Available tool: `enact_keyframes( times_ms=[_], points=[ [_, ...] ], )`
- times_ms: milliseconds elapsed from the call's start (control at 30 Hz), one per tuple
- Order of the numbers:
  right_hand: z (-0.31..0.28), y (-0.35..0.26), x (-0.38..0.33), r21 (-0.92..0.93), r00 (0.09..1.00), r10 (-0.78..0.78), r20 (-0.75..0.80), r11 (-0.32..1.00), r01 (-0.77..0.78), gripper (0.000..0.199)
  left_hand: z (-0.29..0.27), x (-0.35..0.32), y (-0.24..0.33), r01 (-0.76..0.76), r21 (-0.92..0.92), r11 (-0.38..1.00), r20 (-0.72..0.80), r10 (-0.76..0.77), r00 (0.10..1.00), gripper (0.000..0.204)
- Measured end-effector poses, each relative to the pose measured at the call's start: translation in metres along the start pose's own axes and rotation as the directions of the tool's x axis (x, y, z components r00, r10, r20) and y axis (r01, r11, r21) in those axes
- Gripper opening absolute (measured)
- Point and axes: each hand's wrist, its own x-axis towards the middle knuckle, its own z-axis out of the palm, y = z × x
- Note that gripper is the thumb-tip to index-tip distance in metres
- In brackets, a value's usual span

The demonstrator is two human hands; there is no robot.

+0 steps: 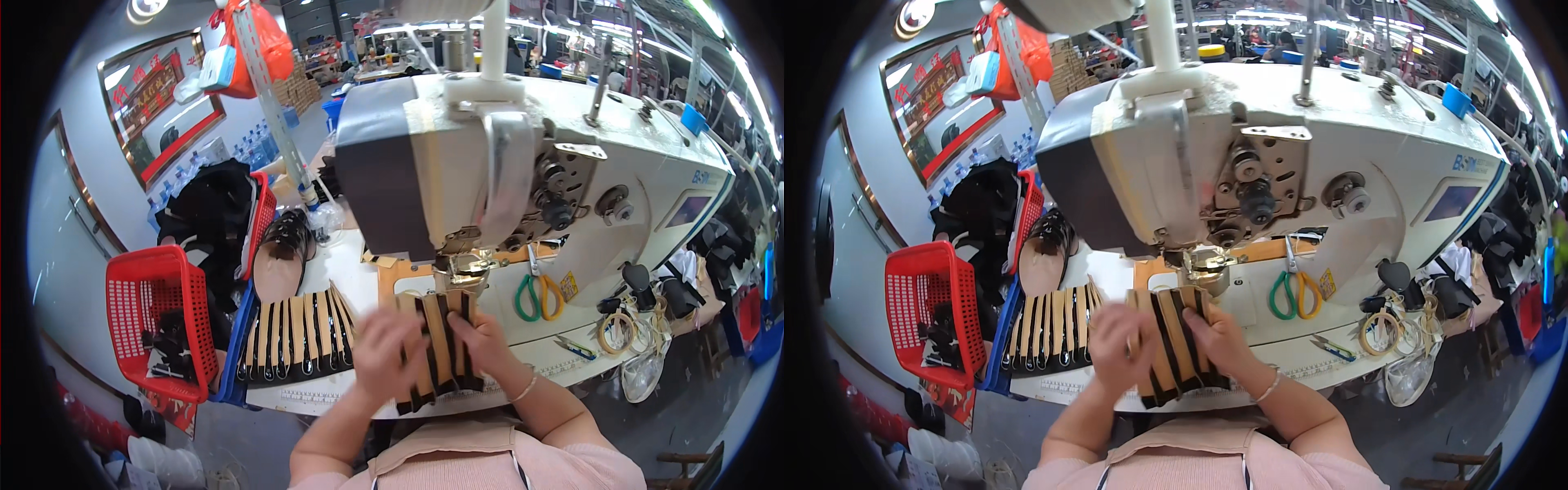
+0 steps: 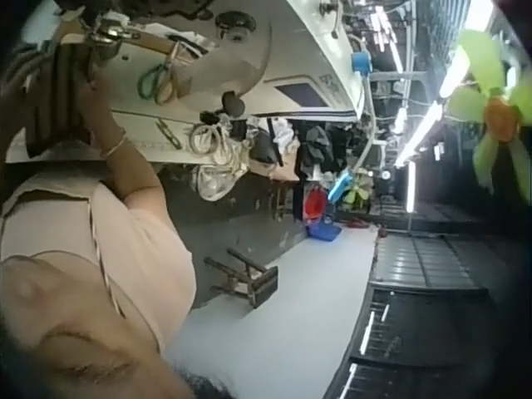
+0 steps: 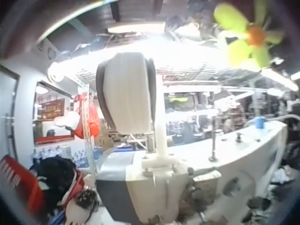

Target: Stitch multiple components of a shoe upper together using an industrial sewing machine.

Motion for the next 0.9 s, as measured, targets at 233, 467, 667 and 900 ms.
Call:
enact_keyframes(
  times_ms=[233, 467, 667, 900],
  points=[
    [-0.022, -0.004, -0.005, 0.210, 0.991, 0.131, 0.014, 0.969, -0.131, 0.024, 0.028, 0.041, -0.049, 0.893, -0.234, 0.384, 0.864, -0.339, 0.372, 0.029],
    [-0.027, -0.028, 0.001, 0.644, 0.894, 0.254, 0.369, 0.623, -0.443, 0.033, 0.041, 0.058, -0.048, 0.955, -0.297, -0.029, 0.866, -0.430, 0.256, 0.020],
    [-0.024, -0.025, 0.017, 0.579, 0.913, 0.245, 0.326, 0.712, -0.397, 0.033, 0.040, 0.058, -0.050, 0.919, -0.390, -0.047, 0.808, -0.497, 0.317, 0.020],
    [-0.032, -0.018, 0.018, 0.560, 0.945, 0.176, 0.274, 0.770, -0.306, 0.032, 0.044, 0.058, -0.046, 0.910, -0.413, 0.034, 0.768, -0.524, 0.368, 0.014]
  ],
)
